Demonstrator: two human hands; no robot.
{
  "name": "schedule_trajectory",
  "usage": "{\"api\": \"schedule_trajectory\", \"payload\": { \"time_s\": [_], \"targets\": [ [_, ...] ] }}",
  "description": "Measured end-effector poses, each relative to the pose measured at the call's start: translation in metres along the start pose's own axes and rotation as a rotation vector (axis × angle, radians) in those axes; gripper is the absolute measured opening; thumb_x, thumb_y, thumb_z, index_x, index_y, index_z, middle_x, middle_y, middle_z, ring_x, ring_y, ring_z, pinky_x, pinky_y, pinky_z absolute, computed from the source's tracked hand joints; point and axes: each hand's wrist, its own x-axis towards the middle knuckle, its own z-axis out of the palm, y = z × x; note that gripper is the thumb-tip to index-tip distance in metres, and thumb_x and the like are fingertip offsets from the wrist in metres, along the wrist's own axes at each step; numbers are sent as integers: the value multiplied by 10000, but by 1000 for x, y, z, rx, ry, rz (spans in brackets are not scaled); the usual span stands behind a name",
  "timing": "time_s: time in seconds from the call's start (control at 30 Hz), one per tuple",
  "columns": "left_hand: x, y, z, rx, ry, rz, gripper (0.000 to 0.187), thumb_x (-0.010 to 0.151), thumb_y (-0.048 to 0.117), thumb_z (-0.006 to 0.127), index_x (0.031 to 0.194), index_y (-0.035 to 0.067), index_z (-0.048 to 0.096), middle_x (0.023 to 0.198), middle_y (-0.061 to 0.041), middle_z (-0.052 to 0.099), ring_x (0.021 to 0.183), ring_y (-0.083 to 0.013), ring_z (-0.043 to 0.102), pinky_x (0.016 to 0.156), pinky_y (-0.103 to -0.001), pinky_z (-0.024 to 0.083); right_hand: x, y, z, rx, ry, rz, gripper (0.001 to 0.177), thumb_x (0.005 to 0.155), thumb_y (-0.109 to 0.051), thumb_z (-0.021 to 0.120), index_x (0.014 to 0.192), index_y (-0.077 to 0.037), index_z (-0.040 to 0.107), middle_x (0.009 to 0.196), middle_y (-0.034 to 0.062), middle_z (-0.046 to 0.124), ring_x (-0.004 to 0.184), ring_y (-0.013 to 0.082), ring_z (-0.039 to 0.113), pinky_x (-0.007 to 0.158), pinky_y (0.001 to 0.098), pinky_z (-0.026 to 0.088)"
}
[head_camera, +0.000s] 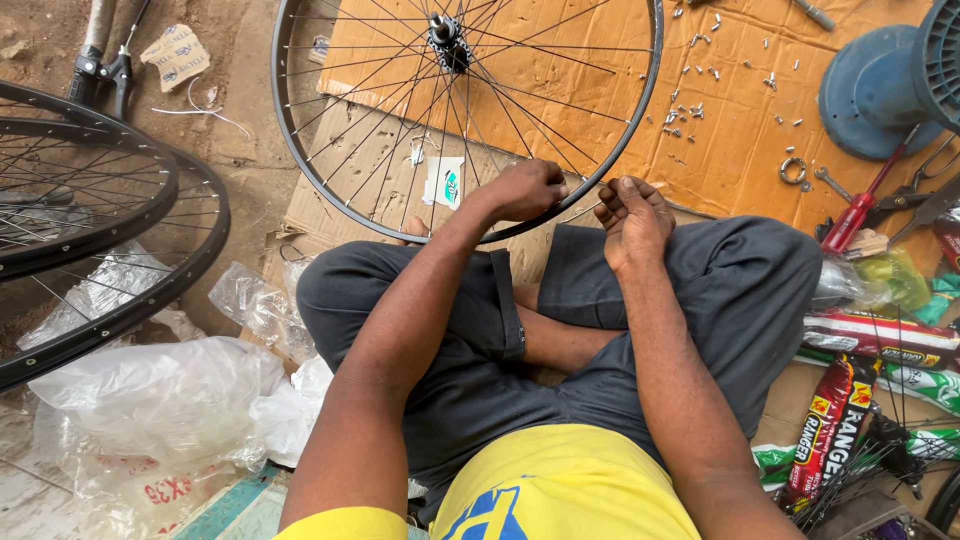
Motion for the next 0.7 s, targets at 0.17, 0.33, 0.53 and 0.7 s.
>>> {"api": "schedule_trajectory", "payload": {
  "time_s": [0.17, 0.33, 0.53, 0.7],
  "targets": [
    [-11, 6, 7, 177, 125, -39, 472, 1034, 443, 465, 922, 69, 729, 880, -171, 734, 929, -377, 679, 1024, -692, 311, -4, -3, 8, -63, 16, -69, 143, 932, -87, 785, 1008, -56, 668, 834, 62, 702, 699, 149, 675, 577, 304, 580],
    [-37, 22, -12, 249, 58, -93, 481, 1018, 496, 508, 906, 88, 736, 868, -150, 725, 926, -356, 693, 997, -598, 408, -6, -3, 12, -68, -60, -98, 128, 917, -118, 809, 976, -43, 723, 775, 57, 690, 649, 134, 661, 533, 289, 569],
    [-41, 29, -34, 264, 448, -90, 349, 876, 302, 694, 1053, 4, 646, 779, -193, 722, 752, -391, 700, 683, -512, 522, -4, 9, 17, -200, -152, -172, 135, 929, -102, 802, 999, -22, 719, 795, 48, 700, 616, 113, 636, 525, 277, 560],
    [-7, 47, -38, 454, 241, -66, 170, 821, 165, 661, 943, 55, 705, 830, -171, 722, 783, -363, 714, 659, -477, 546, -3, 10, 16, -256, -139, -150, 123, 922, -80, 803, 978, -24, 709, 745, 32, 676, 587, 105, 622, 524, 260, 548]
  ]
}}
